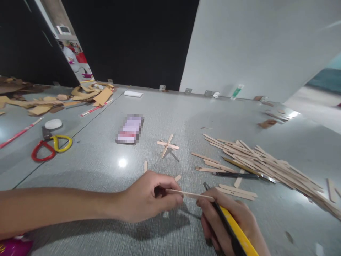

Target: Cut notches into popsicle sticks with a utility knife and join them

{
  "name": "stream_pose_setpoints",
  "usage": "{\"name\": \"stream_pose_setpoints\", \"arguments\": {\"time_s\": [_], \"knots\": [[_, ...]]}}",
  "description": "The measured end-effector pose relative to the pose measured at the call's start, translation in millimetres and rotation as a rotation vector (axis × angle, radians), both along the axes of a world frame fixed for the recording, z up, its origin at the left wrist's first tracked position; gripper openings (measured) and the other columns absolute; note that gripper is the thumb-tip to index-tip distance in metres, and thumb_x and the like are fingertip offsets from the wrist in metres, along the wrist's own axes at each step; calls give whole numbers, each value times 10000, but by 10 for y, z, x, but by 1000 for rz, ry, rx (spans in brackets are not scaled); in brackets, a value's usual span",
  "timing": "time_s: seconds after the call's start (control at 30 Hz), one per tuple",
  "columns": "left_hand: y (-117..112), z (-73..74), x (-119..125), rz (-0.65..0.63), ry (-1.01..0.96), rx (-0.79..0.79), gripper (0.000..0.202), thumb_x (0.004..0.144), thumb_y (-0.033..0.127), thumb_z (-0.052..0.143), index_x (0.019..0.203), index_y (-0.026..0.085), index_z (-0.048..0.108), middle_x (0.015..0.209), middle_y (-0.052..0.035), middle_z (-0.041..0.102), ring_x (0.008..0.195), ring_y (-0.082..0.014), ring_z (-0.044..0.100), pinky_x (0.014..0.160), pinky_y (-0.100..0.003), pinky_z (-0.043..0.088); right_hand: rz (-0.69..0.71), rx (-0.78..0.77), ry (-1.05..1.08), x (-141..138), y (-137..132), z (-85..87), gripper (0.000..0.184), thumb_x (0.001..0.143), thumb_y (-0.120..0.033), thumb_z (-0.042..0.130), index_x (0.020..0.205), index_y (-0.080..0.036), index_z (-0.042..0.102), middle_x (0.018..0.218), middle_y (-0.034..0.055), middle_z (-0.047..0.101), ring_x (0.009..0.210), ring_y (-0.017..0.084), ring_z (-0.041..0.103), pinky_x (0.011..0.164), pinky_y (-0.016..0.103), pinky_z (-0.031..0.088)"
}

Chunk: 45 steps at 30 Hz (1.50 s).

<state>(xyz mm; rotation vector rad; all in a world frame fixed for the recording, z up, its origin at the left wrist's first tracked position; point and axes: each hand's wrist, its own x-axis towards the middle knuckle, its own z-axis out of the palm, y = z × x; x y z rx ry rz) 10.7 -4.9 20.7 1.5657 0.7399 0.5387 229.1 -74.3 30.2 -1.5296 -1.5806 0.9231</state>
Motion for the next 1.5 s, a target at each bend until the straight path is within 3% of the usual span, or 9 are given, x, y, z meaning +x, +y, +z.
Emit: {"name": "stream_pose_setpoints", "arguments": {"time_s": [0.1, 0.2, 0.37, 0.57, 0.83, 1.1, 1.23, 1.4, 1.5], "knots": [[-13, -14, 14, 27, -17, -35, 296, 905, 418, 789, 883, 148, 671, 623, 62, 507, 563, -83, 420, 520, -202, 322, 106, 51, -20, 43, -8, -71, 492, 1077, -516, 542, 667, -245, 569, 439, -44, 547, 368, 108, 475, 418, 224, 412], [-30, -8, 22, 47, -1, -21, 287, 943, 408, 743, 848, 149, 666, 600, 68, 492, 551, -77, 399, 516, -197, 308, 188, 45, -31, 61, -7, -106, 468, 1093, -493, 508, 710, -243, 610, 436, -44, 550, 391, 124, 496, 448, 238, 419], [-37, 5, 15, 32, 29, 5, 225, 971, 309, 673, 839, 131, 714, 648, 18, 629, 553, -73, 444, 515, -191, 315, 131, -1, -37, 2, 24, 9, 497, 1058, -484, 565, 620, -252, 552, 415, -52, 528, 356, 112, 457, 436, 240, 391], [-22, -2, 3, 52, 80, 27, 213, 943, 177, 590, 831, 132, 765, 618, 32, 606, 521, -61, 424, 491, -174, 301, 52, -155, 53, -3, 34, 44, 516, 1022, -577, 601, 630, -247, 536, 424, -49, 545, 337, 100, 436, 375, 195, 368], [-39, 7, 11, 75, 21, 8, 192, 947, 237, 649, 841, 115, 752, 628, 19, 626, 515, -51, 432, 484, -156, 322, 12, -202, 75, -12, 43, 77, 585, 1034, -670, 522, 641, -237, 534, 424, -53, 549, 332, 78, 421, 390, 179, 367], [-25, 14, -12, 1, -9, -11, 271, 1012, 350, 636, 966, 107, 746, 732, -49, 734, 534, -63, 445, 491, -167, 328, 40, -247, 54, -8, 72, 93, 554, 1043, -682, 474, 733, -233, 573, 450, -59, 561, 345, 72, 410, 392, 176, 370], [1, 0, -16, -11, -6, -24, 244, 1002, 312, 630, 951, 108, 753, 721, -47, 727, 534, -66, 442, 498, -176, 329, 122, -204, 13, 30, 76, 32, 549, 1083, -626, 436, 701, -246, 537, 452, -54, 555, 347, 88, 435, 386, 197, 377], [-17, -16, 2, 40, -4, -25, 132, 904, 227, 664, 817, 129, 680, 636, 10, 633, 550, -77, 490, 523, -180, 373, 253, 18, -163, 58, 35, -36, 498, 1118, -455, 435, 666, -259, 500, 458, -44, 548, 388, 114, 497, 466, 253, 404], [-33, -24, 2, 44, 10, -3, 79, 858, 192, 652, 802, 138, 666, 608, 34, 580, 548, -81, 481, 524, -185, 372, 289, 73, -202, 76, 17, -67, 450, 1120, -420, 470, 702, -260, 518, 480, -39, 579, 407, 127, 533, 484, 265, 421]]}}
